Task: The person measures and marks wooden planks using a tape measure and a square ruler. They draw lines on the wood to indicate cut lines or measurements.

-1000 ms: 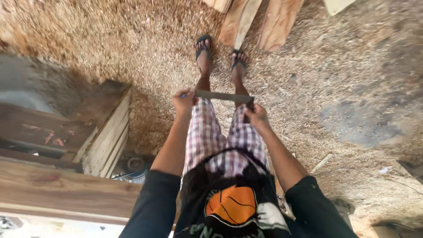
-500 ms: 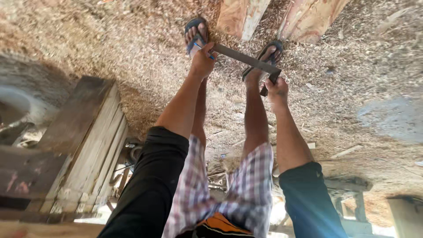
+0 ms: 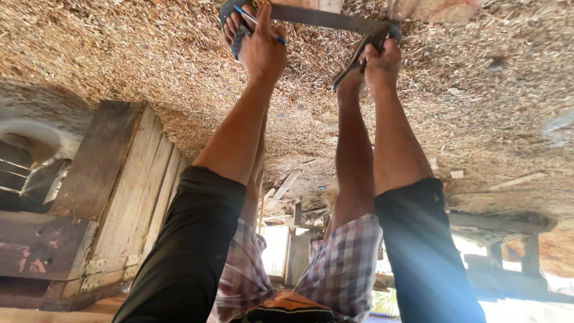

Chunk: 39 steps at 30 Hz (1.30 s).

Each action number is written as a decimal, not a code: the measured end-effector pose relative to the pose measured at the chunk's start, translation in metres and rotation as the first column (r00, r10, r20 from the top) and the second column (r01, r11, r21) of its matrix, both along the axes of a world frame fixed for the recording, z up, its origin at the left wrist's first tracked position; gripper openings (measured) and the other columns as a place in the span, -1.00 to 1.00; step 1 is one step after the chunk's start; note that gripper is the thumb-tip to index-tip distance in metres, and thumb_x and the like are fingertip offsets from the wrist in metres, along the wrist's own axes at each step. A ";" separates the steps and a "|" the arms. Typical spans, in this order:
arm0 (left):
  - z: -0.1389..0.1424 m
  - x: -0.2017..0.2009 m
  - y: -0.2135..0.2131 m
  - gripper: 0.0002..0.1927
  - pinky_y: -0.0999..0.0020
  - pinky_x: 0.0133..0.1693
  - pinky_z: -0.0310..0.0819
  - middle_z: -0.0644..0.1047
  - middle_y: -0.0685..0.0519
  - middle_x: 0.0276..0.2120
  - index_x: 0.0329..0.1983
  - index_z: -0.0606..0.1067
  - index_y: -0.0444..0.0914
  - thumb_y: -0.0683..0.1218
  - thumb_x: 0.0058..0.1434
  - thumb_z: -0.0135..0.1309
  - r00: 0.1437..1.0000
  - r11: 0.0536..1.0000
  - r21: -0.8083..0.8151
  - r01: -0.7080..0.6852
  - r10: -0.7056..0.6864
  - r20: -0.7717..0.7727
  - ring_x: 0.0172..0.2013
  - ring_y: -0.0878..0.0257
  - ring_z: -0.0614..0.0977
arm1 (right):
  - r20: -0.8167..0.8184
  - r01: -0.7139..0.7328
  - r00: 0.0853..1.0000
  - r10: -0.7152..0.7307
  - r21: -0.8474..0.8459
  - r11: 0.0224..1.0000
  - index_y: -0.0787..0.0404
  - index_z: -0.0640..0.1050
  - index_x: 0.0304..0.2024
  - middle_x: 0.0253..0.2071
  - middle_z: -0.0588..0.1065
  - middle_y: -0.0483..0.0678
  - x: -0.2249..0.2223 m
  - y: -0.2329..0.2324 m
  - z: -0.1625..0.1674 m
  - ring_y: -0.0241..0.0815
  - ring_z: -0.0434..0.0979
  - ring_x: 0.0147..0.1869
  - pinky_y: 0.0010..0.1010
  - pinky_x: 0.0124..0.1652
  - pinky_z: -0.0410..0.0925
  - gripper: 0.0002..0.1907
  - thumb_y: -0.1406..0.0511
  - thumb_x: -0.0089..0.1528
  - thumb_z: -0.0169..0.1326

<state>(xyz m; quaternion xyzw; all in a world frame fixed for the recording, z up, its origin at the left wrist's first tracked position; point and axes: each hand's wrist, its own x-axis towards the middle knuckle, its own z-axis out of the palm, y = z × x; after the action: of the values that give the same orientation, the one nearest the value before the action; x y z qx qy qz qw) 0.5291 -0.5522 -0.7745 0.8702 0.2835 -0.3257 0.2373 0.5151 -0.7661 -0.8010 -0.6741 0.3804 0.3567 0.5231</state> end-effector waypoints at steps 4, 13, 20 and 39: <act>-0.006 0.001 0.002 -0.42 0.10 -0.15 0.60 0.66 -0.13 -0.05 0.42 0.21 -0.18 -0.02 0.38 0.05 0.997 0.998 -0.055 -0.010 0.006 -0.083 -0.22 0.02 0.75 | -0.044 0.021 0.999 -0.021 -0.012 1.000 0.33 0.48 -0.19 -0.41 0.56 -0.04 -0.003 -0.004 -0.008 -0.28 0.55 -0.46 -0.44 -0.48 0.41 -0.91 0.45 0.35 0.15; 0.003 0.011 0.005 -0.35 0.11 -0.17 0.61 0.68 -0.16 -0.21 0.41 0.22 -0.22 0.01 0.33 0.16 0.994 0.992 -0.127 0.007 -0.021 -0.103 -0.26 -0.01 0.75 | -0.176 -0.003 0.984 -0.012 -0.087 0.996 0.31 0.54 -0.24 -0.40 0.57 -0.06 0.006 -0.007 -0.003 -0.30 0.56 -0.50 -0.48 -0.53 0.45 -0.91 0.38 0.31 0.17; 0.007 0.018 0.010 -0.33 0.14 -0.19 0.64 0.67 -0.16 -0.18 0.44 0.21 -0.20 0.01 0.34 0.18 0.989 0.987 -0.163 0.003 -0.027 -0.148 -0.25 0.05 0.75 | -0.200 -0.039 0.980 0.021 -0.088 0.995 0.31 0.53 -0.23 -0.40 0.56 -0.04 0.012 -0.005 0.006 -0.27 0.56 -0.49 -0.44 -0.52 0.44 -0.90 0.37 0.31 0.16; 0.396 -0.109 0.083 -0.88 0.19 -0.34 0.53 0.61 -0.05 -0.43 -0.33 0.56 -0.26 -0.11 0.16 0.24 0.913 0.875 -0.385 -0.295 0.376 0.156 -0.43 0.12 0.65 | 0.027 -0.304 0.953 0.303 0.109 0.946 0.27 0.52 -0.12 -0.29 0.54 -0.11 -0.062 0.011 0.401 -0.33 0.51 -0.24 -0.44 -0.18 0.41 -0.82 0.28 0.32 0.14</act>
<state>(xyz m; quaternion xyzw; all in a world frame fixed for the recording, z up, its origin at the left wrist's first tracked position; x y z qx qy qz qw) 0.4203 -0.4695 -0.3789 0.7816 0.3388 -0.2237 0.4736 0.4528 -0.7549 -0.4001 -0.6960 0.2491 0.4503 0.5008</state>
